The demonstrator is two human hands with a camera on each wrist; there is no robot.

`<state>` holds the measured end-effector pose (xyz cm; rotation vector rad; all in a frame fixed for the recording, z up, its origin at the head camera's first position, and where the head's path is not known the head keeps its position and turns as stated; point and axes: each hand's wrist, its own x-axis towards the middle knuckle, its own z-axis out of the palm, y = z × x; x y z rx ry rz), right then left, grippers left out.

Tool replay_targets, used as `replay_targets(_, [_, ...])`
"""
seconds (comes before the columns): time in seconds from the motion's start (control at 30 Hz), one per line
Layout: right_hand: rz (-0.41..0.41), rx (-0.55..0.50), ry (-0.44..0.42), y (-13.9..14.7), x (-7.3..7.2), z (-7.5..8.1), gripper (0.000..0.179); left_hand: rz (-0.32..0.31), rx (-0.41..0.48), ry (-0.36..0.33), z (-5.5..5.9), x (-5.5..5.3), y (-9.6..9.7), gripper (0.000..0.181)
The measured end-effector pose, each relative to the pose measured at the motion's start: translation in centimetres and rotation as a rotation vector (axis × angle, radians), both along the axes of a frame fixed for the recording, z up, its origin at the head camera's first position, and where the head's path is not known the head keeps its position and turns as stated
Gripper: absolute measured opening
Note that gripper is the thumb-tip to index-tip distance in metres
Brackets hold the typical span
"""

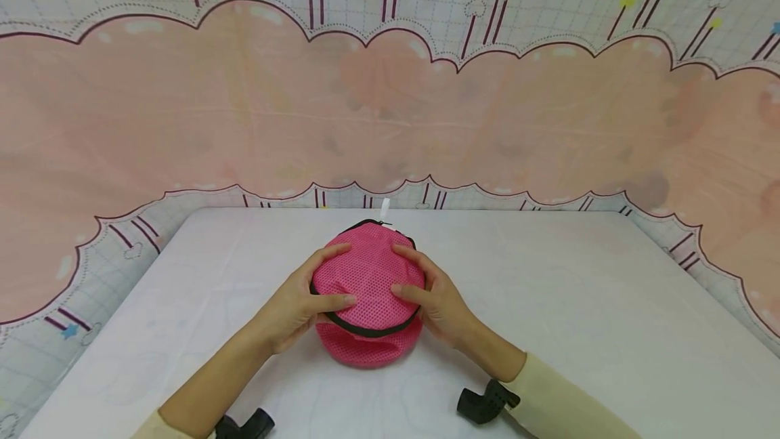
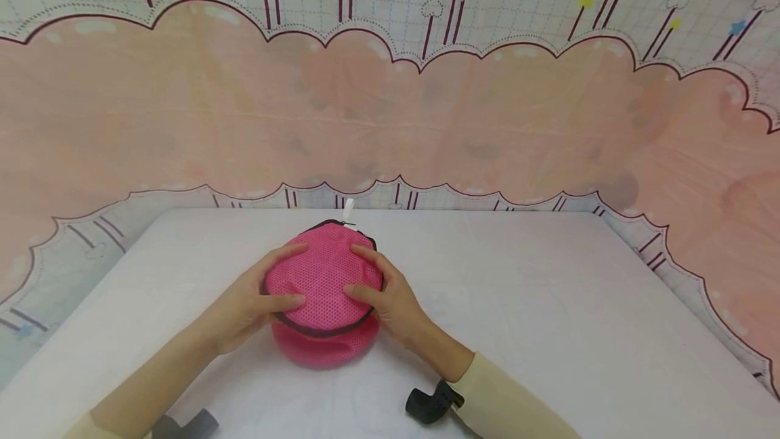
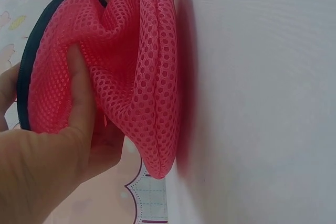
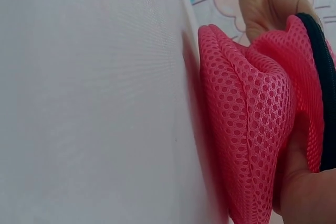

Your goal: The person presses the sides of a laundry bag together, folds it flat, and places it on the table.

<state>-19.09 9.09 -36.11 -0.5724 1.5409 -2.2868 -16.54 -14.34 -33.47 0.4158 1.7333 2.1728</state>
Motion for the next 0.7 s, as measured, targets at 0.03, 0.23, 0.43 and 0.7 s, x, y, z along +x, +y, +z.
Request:
replay_targets(0.03, [-0.001,-0.002,0.000,-0.01,0.00,-0.03,0.064,-0.001,0.000,-0.003,0.01,0.00,0.00,0.080])
replay_targets(0.23, [0.001,-0.023,-0.011,-0.06,-0.05,-0.16,0.063,-0.004,-0.005,-0.023,-0.04,0.02,-0.03,0.082])
replay_targets(0.43, [-0.005,-0.050,-0.033,-0.06,-0.12,-0.32,0.059,-0.005,-0.005,-0.029,-0.24,-0.06,0.02,0.082])
replay_targets(0.7, [-0.005,-0.077,-0.070,-0.09,-0.04,-0.43,0.055,-0.026,0.004,-0.029,-0.60,-0.11,0.02,0.083])
